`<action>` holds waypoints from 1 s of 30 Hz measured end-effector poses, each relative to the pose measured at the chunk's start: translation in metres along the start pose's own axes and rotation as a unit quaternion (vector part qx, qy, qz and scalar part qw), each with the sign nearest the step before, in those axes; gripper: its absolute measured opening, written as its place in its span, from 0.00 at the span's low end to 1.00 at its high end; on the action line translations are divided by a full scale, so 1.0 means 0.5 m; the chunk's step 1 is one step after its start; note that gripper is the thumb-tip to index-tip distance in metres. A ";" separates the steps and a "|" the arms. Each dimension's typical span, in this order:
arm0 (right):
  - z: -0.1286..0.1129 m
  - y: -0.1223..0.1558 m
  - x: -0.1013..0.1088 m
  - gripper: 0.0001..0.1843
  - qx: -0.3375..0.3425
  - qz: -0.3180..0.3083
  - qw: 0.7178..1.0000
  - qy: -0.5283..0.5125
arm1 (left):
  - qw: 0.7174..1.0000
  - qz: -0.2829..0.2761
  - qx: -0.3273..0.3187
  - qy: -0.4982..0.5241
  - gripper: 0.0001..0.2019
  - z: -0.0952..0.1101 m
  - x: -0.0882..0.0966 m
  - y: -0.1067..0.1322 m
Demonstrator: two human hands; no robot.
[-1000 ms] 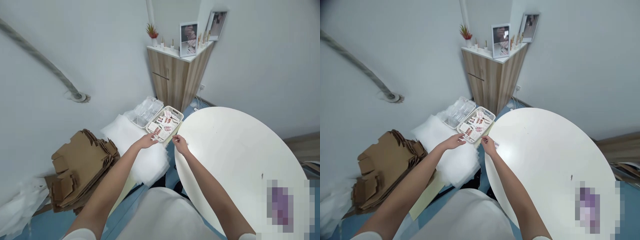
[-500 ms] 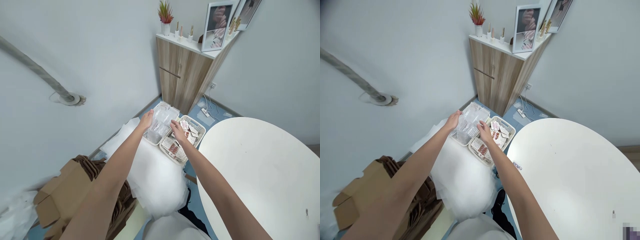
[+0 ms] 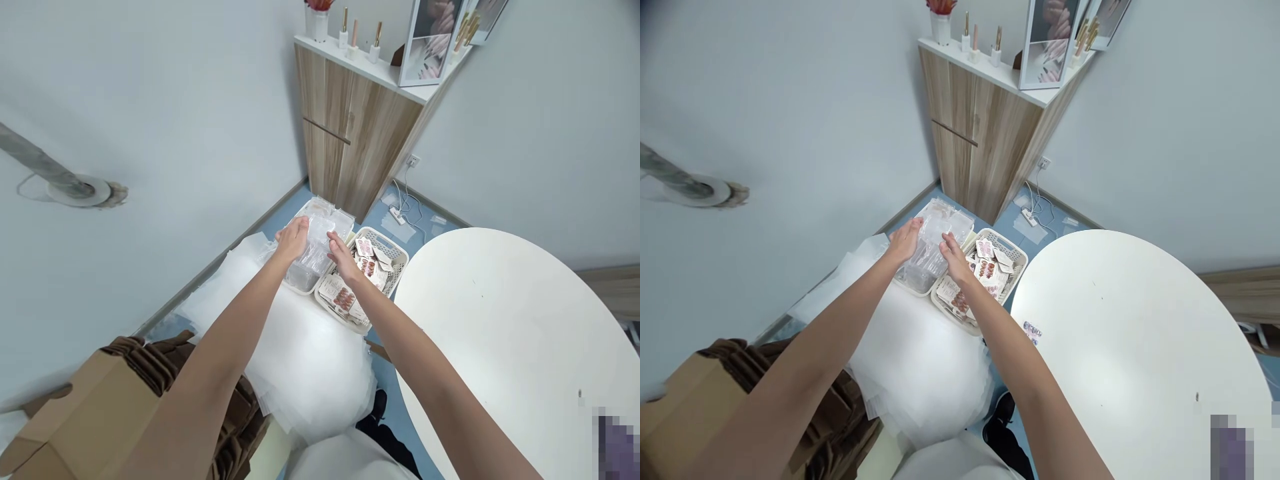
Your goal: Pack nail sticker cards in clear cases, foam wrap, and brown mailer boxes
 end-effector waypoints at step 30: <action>-0.004 0.879 0.514 0.15 -0.046 0.210 0.977 0.002 | 0.822 -0.477 -0.078 0.302 0.43 0.490 -0.499 0.709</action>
Point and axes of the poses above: each hand's wrist, its own y-axis away from the middle knuckle, its own x-axis out of the back of the hand, z = x × y, the point moved 8 cm from there along -y, towards the middle knuckle, and after that the axes turned 2 degrees about x, right-handed, at the moved point
